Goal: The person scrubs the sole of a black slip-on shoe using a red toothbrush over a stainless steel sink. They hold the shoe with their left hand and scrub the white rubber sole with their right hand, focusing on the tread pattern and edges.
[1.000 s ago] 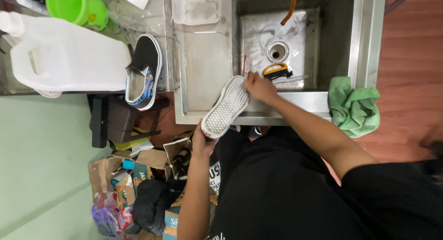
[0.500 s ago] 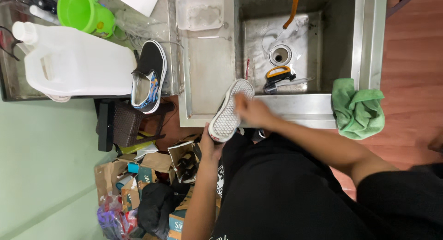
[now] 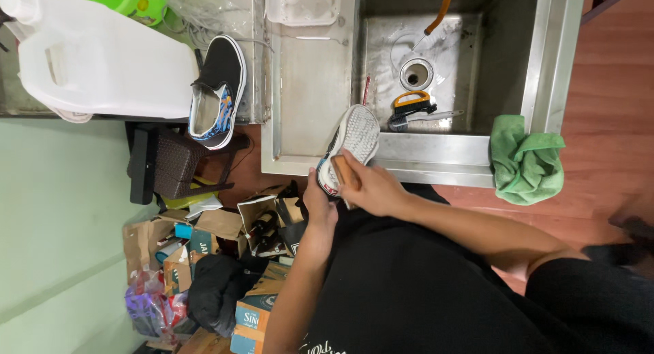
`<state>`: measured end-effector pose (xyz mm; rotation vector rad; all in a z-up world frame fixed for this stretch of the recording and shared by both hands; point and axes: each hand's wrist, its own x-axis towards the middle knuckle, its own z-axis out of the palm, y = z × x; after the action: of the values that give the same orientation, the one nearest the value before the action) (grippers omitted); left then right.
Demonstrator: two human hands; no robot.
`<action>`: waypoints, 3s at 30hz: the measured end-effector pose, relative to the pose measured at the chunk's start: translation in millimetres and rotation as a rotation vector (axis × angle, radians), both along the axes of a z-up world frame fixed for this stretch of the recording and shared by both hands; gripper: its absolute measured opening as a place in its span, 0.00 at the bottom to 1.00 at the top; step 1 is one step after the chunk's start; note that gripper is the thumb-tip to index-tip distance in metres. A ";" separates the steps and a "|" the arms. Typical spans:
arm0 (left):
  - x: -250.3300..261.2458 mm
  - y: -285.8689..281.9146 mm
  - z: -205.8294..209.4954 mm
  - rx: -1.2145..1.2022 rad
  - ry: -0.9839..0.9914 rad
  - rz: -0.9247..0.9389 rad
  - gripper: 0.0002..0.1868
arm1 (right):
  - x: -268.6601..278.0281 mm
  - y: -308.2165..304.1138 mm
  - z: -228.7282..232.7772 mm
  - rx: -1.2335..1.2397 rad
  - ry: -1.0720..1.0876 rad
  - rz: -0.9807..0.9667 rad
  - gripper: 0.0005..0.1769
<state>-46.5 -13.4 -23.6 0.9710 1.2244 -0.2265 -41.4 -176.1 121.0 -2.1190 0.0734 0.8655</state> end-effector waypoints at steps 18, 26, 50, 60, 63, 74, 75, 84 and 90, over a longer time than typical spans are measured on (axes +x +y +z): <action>28.1 -7.5 13.1 -0.093 0.062 -0.152 0.31 | 53.7 -19.8 -82.1 -0.184 0.024 -0.367 0.46; 53.0 10.0 17.8 -0.088 0.058 -0.342 0.34 | 12.4 25.4 -13.4 -0.055 0.009 -0.382 0.43; 66.3 32.9 3.2 -0.011 -0.039 -0.660 0.29 | 39.9 94.7 6.4 -0.210 0.145 -0.648 0.46; 75.4 40.2 12.0 0.006 -0.041 -0.688 0.30 | 52.2 103.5 25.6 -0.147 0.103 -0.654 0.45; 73.3 40.4 -14.6 -0.024 -0.021 -0.641 0.31 | 43.5 109.0 33.6 -0.223 0.147 -0.559 0.47; 93.5 44.1 -6.4 -0.095 0.092 -0.613 0.36 | 46.8 101.2 -0.2 -0.150 0.110 -0.634 0.47; 91.6 46.9 -14.2 -0.093 0.111 -0.600 0.37 | 35.5 111.6 13.4 -0.159 0.135 -0.594 0.47; 105.9 49.2 26.8 -0.075 0.063 -0.610 0.35 | 75.7 75.1 -37.7 -0.227 0.132 -0.675 0.47; 107.0 59.3 -9.9 -0.068 0.110 -0.575 0.35 | 49.0 83.2 -38.0 -0.303 0.086 -0.505 0.45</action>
<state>60.5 45.9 -33.5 1.2471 1.0027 -0.7764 7.6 -92.9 83.0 -2.1860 0.7929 0.6663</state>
